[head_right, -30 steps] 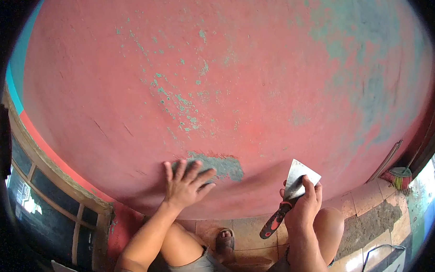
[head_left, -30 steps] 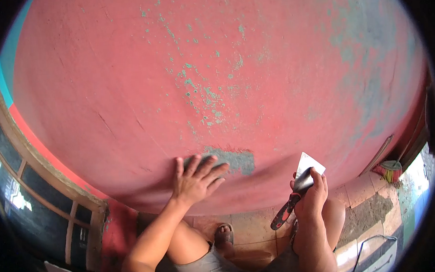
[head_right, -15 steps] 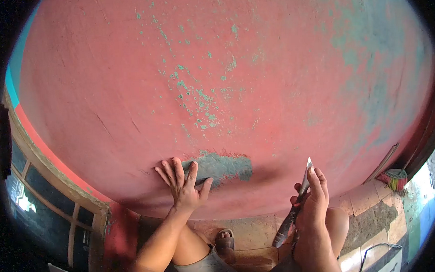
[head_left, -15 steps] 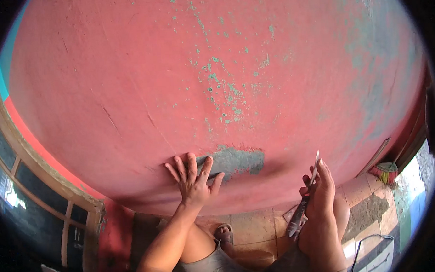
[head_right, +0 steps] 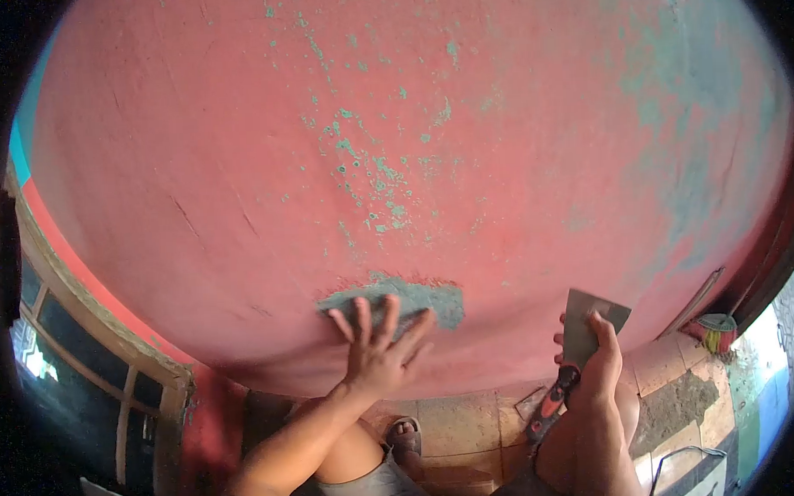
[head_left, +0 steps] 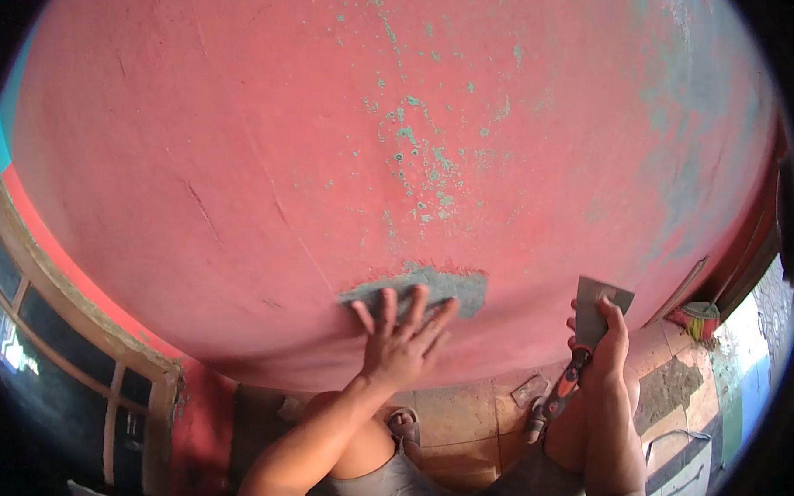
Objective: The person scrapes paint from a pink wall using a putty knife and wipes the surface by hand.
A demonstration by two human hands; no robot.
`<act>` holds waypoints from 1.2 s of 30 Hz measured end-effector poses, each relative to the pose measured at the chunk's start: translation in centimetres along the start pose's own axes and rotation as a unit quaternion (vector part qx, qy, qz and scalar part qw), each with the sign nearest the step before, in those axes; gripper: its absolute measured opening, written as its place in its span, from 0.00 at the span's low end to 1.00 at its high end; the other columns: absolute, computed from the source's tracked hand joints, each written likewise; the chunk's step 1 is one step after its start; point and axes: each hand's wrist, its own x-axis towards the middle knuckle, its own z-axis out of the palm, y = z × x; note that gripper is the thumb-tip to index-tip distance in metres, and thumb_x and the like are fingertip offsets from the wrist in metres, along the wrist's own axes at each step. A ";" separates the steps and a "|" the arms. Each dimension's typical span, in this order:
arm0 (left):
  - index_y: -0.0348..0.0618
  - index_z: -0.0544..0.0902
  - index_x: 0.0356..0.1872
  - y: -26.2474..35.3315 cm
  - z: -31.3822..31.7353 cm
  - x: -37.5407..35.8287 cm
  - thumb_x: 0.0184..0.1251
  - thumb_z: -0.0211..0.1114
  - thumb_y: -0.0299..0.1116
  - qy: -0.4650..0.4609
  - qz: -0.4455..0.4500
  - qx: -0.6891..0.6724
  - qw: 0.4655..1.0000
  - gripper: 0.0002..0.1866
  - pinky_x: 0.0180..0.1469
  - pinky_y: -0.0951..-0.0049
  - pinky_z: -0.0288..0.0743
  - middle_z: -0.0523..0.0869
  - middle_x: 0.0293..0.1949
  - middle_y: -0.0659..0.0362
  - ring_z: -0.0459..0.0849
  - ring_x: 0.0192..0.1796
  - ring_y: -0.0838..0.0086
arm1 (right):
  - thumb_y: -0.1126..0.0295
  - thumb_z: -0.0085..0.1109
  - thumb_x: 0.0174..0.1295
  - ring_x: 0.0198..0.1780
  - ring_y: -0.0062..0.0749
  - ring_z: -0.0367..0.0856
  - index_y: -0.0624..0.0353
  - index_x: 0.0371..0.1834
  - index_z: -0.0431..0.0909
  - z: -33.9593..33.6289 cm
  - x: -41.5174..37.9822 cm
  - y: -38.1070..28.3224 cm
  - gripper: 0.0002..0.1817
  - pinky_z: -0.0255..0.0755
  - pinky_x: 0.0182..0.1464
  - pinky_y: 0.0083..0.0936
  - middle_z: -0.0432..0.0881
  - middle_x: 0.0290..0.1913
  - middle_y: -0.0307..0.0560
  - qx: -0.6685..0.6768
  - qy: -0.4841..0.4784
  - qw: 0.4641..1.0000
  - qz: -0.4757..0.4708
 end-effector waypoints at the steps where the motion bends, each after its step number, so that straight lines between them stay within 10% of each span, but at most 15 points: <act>1: 0.69 0.72 0.73 0.5 -0.2 0.0 0.72 0.60 0.54 -0.041 0.026 0.007 0.999 0.29 0.68 0.18 0.22 0.45 0.83 0.51 0.30 0.81 0.38 | 0.57 0.53 0.67 0.40 0.34 0.84 0.62 0.60 0.74 -0.2 0.3 0.4 0.24 0.77 0.33 0.28 0.84 0.46 0.49 -0.011 0.010 1.000 0.000; 11: 0.67 0.64 0.78 1.9 -1.0 0.5 0.74 0.56 0.46 -0.207 0.075 -0.116 0.969 0.32 0.75 0.28 0.36 0.52 0.82 0.71 0.50 0.83 0.64 | 0.57 0.58 0.64 0.34 0.34 0.84 0.63 0.53 0.75 0.1 0.3 1.5 0.22 0.75 0.29 0.28 0.84 0.41 0.49 -0.052 0.059 0.996 -0.046; 17: 0.71 0.74 0.72 0.8 -0.4 1.1 0.72 0.61 0.51 -0.009 0.059 0.009 0.998 0.27 0.76 0.34 0.17 0.55 0.82 0.67 0.40 0.84 0.59 | 0.56 0.59 0.63 0.34 0.34 0.84 0.63 0.54 0.74 0.1 0.4 1.7 0.24 0.75 0.29 0.28 0.84 0.41 0.50 -0.052 0.065 0.995 -0.052; 36: 0.50 0.73 0.72 -1.4 -1.3 1.3 0.63 0.68 0.56 0.094 -0.109 -0.024 0.989 0.38 0.72 0.24 0.23 0.50 0.81 0.44 0.35 0.82 0.40 | 0.53 0.57 0.63 0.31 0.34 0.82 0.60 0.51 0.75 -0.9 1.2 2.4 0.23 0.73 0.24 0.28 0.82 0.37 0.47 -0.048 0.059 0.996 -0.046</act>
